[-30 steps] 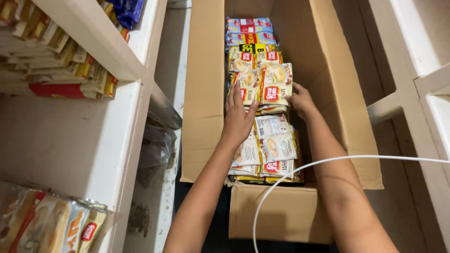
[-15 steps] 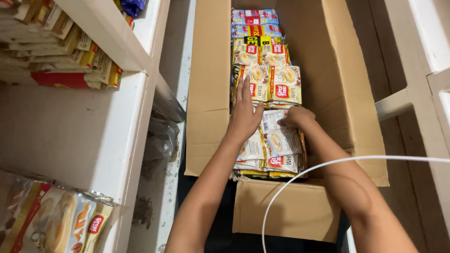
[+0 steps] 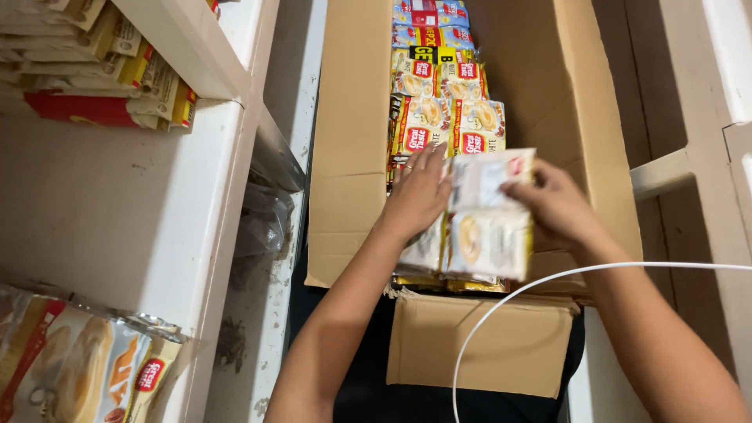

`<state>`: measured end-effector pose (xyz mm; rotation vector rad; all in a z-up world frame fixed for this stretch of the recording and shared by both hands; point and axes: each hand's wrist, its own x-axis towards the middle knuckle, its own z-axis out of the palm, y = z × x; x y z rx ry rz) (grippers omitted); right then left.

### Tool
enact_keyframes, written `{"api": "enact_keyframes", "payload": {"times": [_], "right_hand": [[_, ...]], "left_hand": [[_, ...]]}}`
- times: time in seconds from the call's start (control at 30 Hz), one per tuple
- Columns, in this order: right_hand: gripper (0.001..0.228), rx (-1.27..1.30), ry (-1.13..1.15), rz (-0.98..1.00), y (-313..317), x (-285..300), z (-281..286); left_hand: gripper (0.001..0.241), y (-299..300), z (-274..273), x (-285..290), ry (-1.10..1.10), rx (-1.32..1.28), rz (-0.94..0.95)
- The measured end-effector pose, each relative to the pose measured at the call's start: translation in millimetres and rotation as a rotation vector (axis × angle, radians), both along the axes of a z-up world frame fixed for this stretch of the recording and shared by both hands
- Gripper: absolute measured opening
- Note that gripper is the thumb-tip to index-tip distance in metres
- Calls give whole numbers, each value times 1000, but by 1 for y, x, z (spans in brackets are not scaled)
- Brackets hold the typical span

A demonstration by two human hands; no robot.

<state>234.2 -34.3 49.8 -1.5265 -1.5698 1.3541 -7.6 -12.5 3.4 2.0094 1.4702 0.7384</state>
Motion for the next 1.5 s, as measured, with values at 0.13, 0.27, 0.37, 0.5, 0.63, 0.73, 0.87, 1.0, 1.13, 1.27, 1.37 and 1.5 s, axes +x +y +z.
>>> {"api": "enact_keyframes", "payload": {"times": [0.13,0.27,0.37,0.5,0.63,0.73,0.87,1.0,1.13,1.27,1.37,1.5], "right_hand": [[31,-167,345,-325,8,10,23],[23,-89,518,-402,15,18,39],[25,8,723,-482,19,22,59],[23,241,965,-563,34,23,65],[26,290,1106,-514,38,11,67],[26,353,1133,-389,35,6,82],[32,240,985,-199,28,18,84],[38,207,835,-164,6,31,87],[43,645,-194,133,-22,20,135],[17,972,-693,32,-22,30,158],[14,1045,-506,-106,-14,45,174],[15,1181,-418,-110,0,54,216]], "left_hand": [[75,-1,11,-2,-186,-98,-88],[85,-1,10,-7,-309,-97,-213],[106,-18,43,-12,-565,-182,-461],[131,-36,51,1,-351,-26,-453],[79,-39,40,12,-153,-190,-232],[38,-36,58,16,-51,-260,-133],[33,-29,66,19,-614,-144,-290],[33,-9,87,25,-464,73,-357],[35,-3,106,33,-637,-171,-431],[37,-15,128,40,-906,-239,-323],[54,-44,149,39,-1040,111,-115],[71,-58,134,24,-643,568,46]]}}
